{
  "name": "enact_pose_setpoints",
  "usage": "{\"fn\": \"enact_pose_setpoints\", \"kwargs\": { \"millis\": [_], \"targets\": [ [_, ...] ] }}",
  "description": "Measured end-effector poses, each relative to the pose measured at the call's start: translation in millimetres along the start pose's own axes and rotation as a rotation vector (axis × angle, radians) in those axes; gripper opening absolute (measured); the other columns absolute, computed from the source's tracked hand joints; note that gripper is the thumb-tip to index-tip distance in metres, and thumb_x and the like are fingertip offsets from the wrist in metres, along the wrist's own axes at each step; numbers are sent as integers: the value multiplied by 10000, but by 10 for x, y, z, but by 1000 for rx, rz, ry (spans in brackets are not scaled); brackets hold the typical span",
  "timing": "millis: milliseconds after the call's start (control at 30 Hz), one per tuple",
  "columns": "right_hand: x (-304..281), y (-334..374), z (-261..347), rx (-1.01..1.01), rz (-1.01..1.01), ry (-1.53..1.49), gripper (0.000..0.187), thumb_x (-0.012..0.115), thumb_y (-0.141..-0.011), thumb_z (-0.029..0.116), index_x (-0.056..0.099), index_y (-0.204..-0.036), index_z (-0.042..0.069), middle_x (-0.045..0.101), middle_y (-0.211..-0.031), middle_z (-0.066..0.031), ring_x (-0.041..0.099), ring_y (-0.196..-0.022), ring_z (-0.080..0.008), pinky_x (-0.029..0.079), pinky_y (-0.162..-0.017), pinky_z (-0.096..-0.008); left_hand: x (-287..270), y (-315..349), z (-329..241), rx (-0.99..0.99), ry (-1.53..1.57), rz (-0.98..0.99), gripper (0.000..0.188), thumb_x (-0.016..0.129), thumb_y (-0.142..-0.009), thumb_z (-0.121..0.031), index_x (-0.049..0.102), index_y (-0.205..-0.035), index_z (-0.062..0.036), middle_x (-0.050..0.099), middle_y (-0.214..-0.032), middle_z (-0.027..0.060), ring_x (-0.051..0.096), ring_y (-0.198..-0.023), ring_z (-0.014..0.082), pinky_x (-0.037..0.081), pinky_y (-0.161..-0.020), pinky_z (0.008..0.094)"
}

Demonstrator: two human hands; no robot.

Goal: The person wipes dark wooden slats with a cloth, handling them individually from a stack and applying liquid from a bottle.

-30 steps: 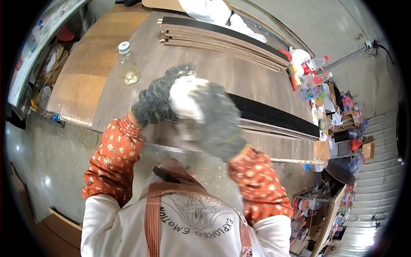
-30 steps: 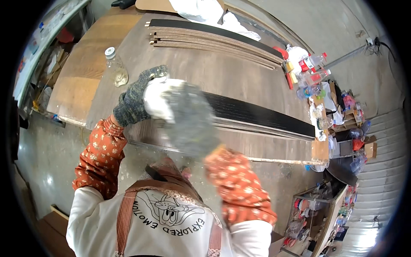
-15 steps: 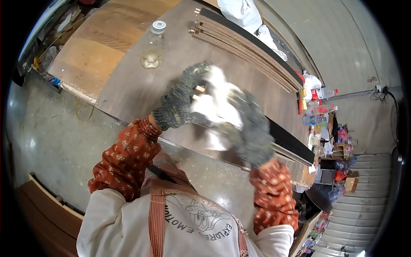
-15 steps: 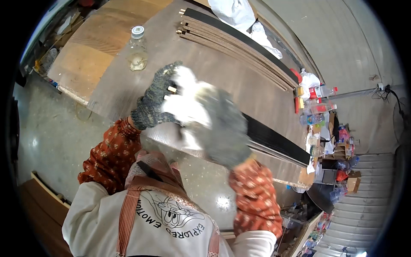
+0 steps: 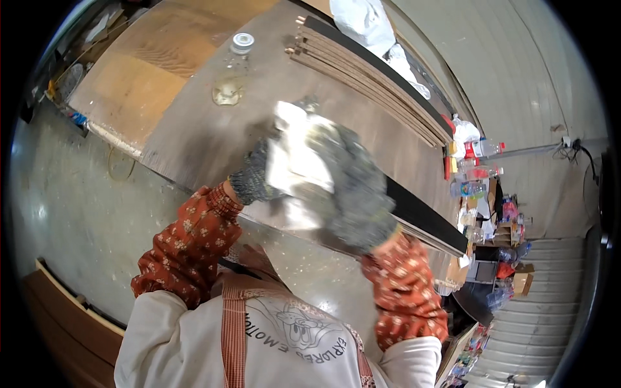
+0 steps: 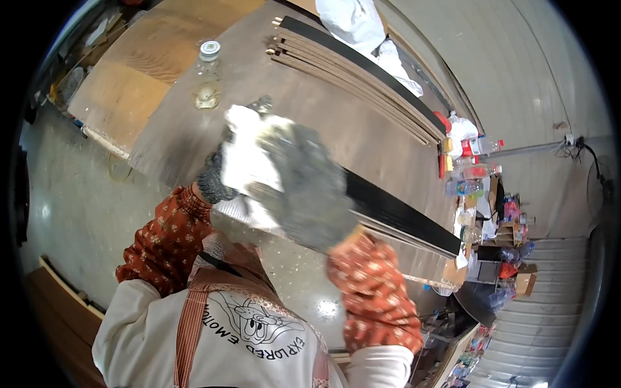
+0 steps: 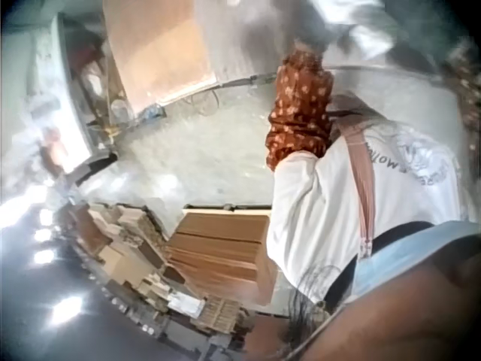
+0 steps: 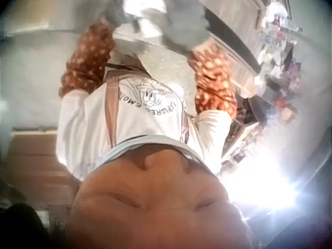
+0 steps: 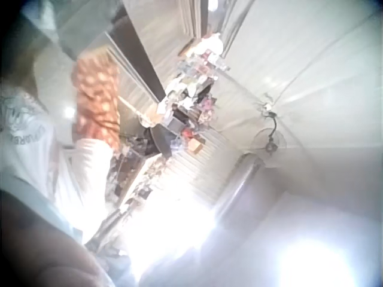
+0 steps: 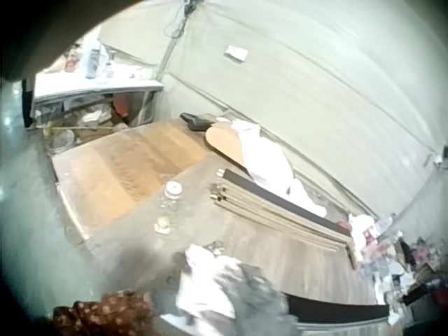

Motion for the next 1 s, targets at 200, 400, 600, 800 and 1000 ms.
{"fn": "enact_pose_setpoints", "kwargs": {
  "millis": [200,400,600,800,1000],
  "targets": [
    [43,394,-282,39,-102,-36,564,579,-895,447,497,-1300,63,496,-1350,-167,437,-1288,-347,384,-1050,-449,159,94,-191,69,44,142,564,689,-823,-277,437,-1254,-16,605,-1014,157,638,-898,210,554,-751,297],
    [-110,1309,-598,320,-148,20,613,547,-906,442,439,-1319,2,489,-1318,-236,474,-1229,-427,398,-1022,-499,486,189,-381,73,-258,42,1176,901,-595,-258,153,-1485,-73,519,-1293,126,582,-1083,199,550,-859,343],
    [206,171,95,156,-51,34,687,477,-908,537,386,-1420,88,341,-1471,-182,345,-1352,-359,308,-1083,-450,489,61,-297,78,244,-377,413,593,-909,-274,480,-1256,-81,586,-1178,73,579,-1022,149,513,-853,322],
    [-2,1867,-1254,627,-401,17,513,631,-855,346,499,-1241,34,545,-1210,-197,517,-1134,-349,404,-984,-446,486,228,-544,148,-491,-54,1183,902,-573,-201,139,-1472,-104,548,-1273,150,569,-1108,250,497,-946,353],
    [-191,2589,-1582,767,-309,342,455,519,-918,367,527,-1179,-5,573,-1071,-223,555,-1031,-378,432,-922,-446,550,217,-581,174,-693,-30,1150,877,-603,-303,167,-1478,-77,519,-1312,168,552,-1135,270,460,-980,366]
  ]
}}
Point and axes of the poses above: each hand's wrist, its own y-axis away from the middle knuckle, its own x-axis out of the palm, z = x × y, the point moved 1 cm from there along -y, towards the middle knuckle
